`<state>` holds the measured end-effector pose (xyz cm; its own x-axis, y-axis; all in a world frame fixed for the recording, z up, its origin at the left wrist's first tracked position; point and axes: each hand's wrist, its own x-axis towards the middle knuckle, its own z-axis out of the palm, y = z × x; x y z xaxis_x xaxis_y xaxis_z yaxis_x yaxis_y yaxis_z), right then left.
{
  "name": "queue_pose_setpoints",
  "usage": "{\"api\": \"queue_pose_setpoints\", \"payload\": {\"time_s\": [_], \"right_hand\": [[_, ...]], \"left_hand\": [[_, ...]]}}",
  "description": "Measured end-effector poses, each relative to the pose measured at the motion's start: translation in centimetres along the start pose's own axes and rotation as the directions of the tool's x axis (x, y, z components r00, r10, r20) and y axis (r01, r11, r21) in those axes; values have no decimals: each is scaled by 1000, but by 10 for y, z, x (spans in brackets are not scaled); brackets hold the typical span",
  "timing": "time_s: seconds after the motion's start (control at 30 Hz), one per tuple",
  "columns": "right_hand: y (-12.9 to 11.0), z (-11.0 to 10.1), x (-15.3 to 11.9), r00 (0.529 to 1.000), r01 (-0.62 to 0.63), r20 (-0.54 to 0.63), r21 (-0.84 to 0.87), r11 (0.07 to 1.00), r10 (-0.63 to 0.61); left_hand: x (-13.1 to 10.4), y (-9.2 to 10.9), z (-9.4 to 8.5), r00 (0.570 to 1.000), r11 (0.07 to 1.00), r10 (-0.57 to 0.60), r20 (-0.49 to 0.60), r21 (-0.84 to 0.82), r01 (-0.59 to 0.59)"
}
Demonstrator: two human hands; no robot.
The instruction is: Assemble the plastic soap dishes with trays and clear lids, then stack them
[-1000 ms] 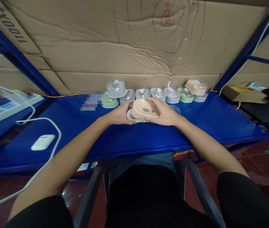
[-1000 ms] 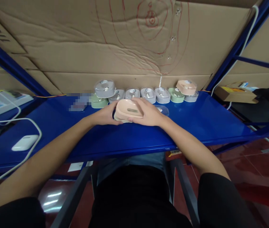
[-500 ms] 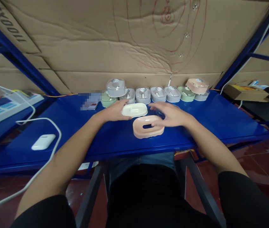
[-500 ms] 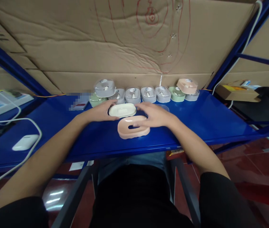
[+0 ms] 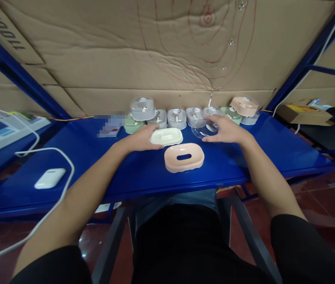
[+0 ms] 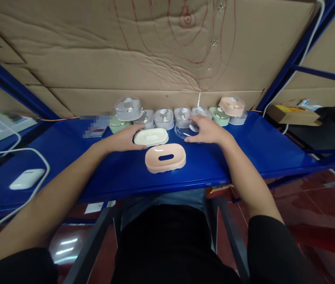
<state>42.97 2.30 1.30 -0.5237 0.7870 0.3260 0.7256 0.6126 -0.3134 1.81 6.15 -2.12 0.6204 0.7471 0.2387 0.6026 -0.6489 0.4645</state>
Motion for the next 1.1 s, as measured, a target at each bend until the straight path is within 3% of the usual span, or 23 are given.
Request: {"api": "queue_pose_setpoints", "payload": {"time_s": [0.07, 0.17, 0.33, 0.47, 0.83, 1.1], "right_hand": [[-26, -1, -3, 988, 139, -68, 58, 989, -135], [-66, 11, -5, 951, 308, -39, 116, 944, -306], [-102, 39, -2, 922, 372, 90, 50, 927, -375], [-100, 46, 0, 926, 349, 141, 42, 936, -351], [-78, 61, 0, 931, 344, 57, 190, 919, -361], [-86, 60, -1, 936, 340, 50, 139, 930, -349]], "left_hand": [[1, 3, 0, 1000, 1000, -5, -4, 25, 5], [2, 9, 0, 1000, 1000, 6, 9, 25, -6], [4, 14, -1, 999, 997, -27, 42, 67, 25], [2, 14, -2, 999, 992, -25, 43, 128, 20], [3, 14, 0, 998, 991, -56, 20, 120, 53], [3, 14, -1, 998, 993, -43, 45, 116, 37]]}}
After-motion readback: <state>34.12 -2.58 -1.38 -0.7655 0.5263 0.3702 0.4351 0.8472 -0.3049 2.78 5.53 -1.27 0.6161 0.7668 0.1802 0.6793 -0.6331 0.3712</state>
